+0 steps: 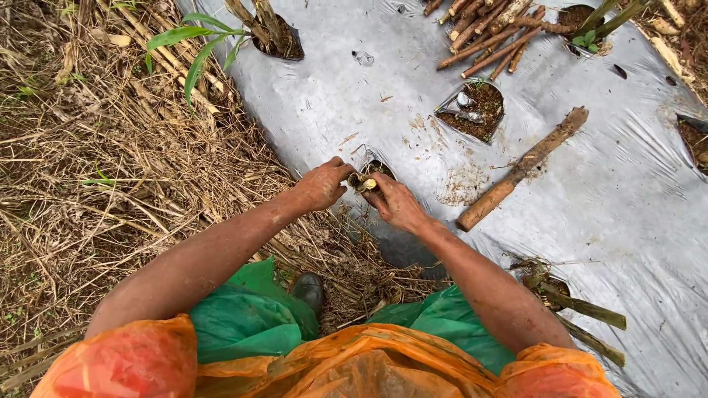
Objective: The person sits on the ground and plants sugarcane cuttings into holes in a plastic mulch sheet. They use a machete to clear soil and widen the holes, then insert the cuttings by hand and cover them with soil.
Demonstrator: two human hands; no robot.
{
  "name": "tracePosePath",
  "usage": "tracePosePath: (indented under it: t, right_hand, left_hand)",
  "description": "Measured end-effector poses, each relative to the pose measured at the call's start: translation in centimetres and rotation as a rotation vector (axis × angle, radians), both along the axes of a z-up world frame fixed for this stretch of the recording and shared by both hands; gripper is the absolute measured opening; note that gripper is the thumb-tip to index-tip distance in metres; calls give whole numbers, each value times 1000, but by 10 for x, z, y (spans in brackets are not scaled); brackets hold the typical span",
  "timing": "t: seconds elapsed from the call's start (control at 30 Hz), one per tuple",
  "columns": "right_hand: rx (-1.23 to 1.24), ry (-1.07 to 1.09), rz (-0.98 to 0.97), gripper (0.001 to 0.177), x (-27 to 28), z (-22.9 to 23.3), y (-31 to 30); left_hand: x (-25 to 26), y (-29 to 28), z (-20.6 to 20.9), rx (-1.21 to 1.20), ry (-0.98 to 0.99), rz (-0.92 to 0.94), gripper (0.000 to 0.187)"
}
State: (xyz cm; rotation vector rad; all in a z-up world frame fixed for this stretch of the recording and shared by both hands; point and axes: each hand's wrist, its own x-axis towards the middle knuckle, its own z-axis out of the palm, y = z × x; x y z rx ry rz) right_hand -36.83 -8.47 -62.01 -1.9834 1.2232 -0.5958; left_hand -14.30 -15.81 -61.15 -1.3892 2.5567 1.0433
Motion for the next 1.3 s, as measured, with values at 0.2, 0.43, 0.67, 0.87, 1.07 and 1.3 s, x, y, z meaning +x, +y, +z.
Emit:
tracePosePath:
  t: [0.2,0.43,0.67,0.87,1.07,1.3]
  right_hand:
    - [-90,-101,32,26,-7,0,-2]
    - [-99,-95,31,37,-12,12,5]
    - [-184,-64,-23,36,-4,9,6]
    - [-239,-7,0,37,-4,-9,-3]
    - [-256,87,25,38,-7,3,-1]
    - [-259,85,-18,42,-4,-9,0]
  left_hand:
    - [3,-12,-31,-21,19,3,27]
    - [4,-17,-2,-94,57,45,17]
    - [41,-37,50,-235,-312,208,7]
    - [93,-22,58,-244,-1020,23,43]
    - [18,4,95,158,-277,42,86]
    - [-22,13,78,176,-36,-46,65]
